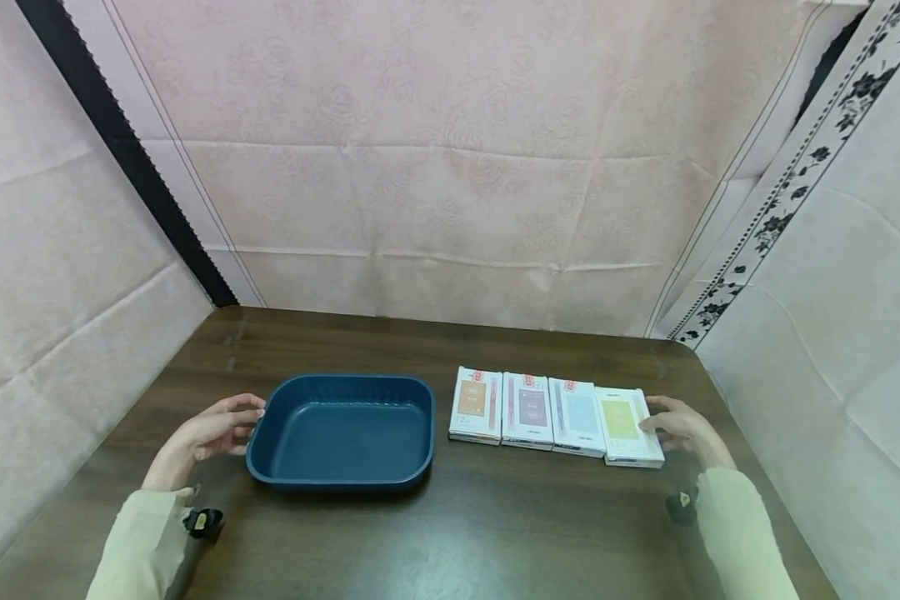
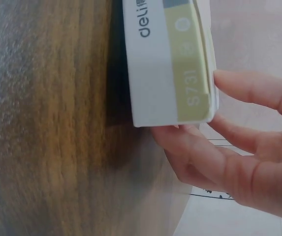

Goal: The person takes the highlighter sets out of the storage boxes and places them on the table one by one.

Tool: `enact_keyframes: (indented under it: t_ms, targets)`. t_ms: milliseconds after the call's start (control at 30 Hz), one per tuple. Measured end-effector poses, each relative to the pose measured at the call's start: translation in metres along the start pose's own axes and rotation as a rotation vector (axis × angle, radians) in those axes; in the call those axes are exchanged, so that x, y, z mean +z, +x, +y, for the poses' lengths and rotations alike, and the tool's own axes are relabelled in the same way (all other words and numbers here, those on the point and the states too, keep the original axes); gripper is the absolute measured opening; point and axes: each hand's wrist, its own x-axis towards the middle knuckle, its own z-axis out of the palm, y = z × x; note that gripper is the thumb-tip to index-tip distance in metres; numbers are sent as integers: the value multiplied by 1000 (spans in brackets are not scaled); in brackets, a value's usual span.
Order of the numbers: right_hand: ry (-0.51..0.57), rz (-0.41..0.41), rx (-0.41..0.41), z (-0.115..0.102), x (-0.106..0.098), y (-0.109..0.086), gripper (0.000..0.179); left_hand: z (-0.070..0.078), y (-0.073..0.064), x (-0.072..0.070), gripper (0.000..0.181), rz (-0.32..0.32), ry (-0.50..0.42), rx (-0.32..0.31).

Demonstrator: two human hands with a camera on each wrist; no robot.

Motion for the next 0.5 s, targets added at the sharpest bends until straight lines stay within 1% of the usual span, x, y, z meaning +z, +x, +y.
enact_keyframes:
  t_ms: [200, 367, 500]
  targets:
    - [-12, -1, -4, 0, 0, 1, 75, 0, -1, 0, 16, -2, 4, -1]
    - [-16, 28, -12, 0, 0, 3, 73, 0, -1, 1, 16, 10, 12, 2]
    - [-40, 54, -18, 1, 1, 3, 71, 1, -1, 1, 15, 11, 9, 0]
